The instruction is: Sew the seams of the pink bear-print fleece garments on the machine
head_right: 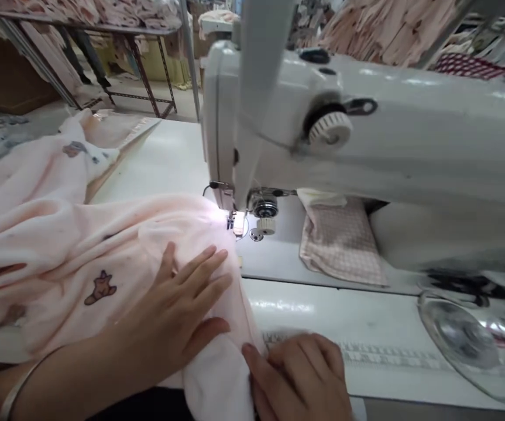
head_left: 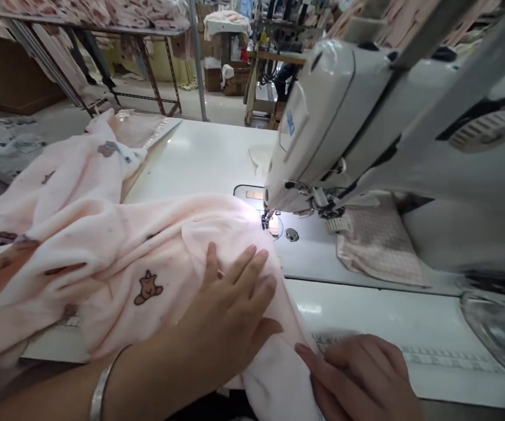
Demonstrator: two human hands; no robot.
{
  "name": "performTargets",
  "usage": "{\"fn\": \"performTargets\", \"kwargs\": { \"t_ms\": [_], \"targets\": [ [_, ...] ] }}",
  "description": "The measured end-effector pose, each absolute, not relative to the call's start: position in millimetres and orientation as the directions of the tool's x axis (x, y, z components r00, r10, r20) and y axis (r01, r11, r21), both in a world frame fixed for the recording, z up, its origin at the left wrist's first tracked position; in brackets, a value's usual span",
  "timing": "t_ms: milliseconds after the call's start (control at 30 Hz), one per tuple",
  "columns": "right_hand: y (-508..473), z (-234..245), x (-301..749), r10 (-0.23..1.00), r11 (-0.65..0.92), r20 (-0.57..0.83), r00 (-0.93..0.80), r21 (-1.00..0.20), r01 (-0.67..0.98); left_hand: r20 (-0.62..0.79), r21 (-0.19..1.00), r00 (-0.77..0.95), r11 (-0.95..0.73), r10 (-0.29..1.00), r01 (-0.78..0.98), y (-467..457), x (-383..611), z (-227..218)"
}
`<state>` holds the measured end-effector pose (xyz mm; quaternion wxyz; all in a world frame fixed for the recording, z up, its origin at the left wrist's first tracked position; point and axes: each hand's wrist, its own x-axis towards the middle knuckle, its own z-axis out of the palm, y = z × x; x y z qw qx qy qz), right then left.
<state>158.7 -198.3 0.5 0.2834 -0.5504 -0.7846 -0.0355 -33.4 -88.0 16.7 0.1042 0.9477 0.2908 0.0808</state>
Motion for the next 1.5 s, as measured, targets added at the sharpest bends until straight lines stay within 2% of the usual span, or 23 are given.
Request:
{"fn": "performTargets", "kwargs": {
  "t_ms": [100, 233, 400, 567, 633, 767, 967, 1067, 1267, 1333, 1433, 1500],
  "targets": [
    [-200, 0, 156, 0.859, 0.35, 0.486, -0.163, -0.323, 0.879, 0.136, 0.277, 0.809, -0.806, 0.572, 0.523, -86, -37, 11],
    [-201, 2, 162, 0.87, 0.36, 0.448, -0.204, -0.294, 0.885, 0.145, 0.275, 0.808, -0.808, 0.571, 0.521, -85, -37, 10],
    [-200, 4, 175, 0.844, 0.453, 0.401, -0.356, -0.179, 0.873, 0.112, 0.269, 0.824, -0.815, 0.556, 0.514, -86, -38, 10],
    [-176, 5, 181, 0.722, 0.632, 0.377, -0.581, -0.016, 0.775, 0.147, 0.297, 0.856, -0.848, 0.495, 0.439, -55, -42, 9],
    [-160, 6, 178, 0.69, 0.669, 0.363, -0.626, 0.01, 0.743, 0.161, 0.293, 0.872, -0.866, 0.462, 0.404, -33, -44, 10],
    [-126, 7, 169, 0.71, 0.649, 0.415, -0.57, -0.069, 0.758, 0.172, 0.267, 0.9, -0.899, 0.399, 0.348, 11, -45, 11],
    [-82, 8, 168, 0.767, 0.598, 0.371, -0.523, -0.121, 0.792, 0.167, 0.203, 0.93, -0.934, 0.328, 0.293, 62, -39, 13],
    [-66, 1, 173, 0.79, 0.555, 0.358, -0.497, -0.076, 0.828, 0.159, 0.193, 0.927, -0.932, 0.339, 0.308, 84, -34, 13],
    [-50, -14, 185, 0.737, 0.597, 0.371, -0.565, 0.033, 0.802, 0.184, 0.164, 0.905, -0.92, 0.384, 0.357, 116, -26, 9],
    [-53, -9, 184, 0.751, 0.595, 0.367, -0.55, -0.014, 0.803, 0.18, 0.155, 0.881, -0.898, 0.437, 0.413, 111, -26, 7],
    [-67, 9, 177, 0.774, 0.604, 0.362, -0.52, -0.174, 0.778, 0.137, 0.153, 0.805, -0.816, 0.577, 0.558, 70, -31, 7],
    [-84, 22, 172, 0.769, 0.617, 0.411, -0.49, -0.274, 0.738, 0.093, 0.14, 0.76, -0.765, 0.643, 0.629, 26, -39, 8]
  ]
}}
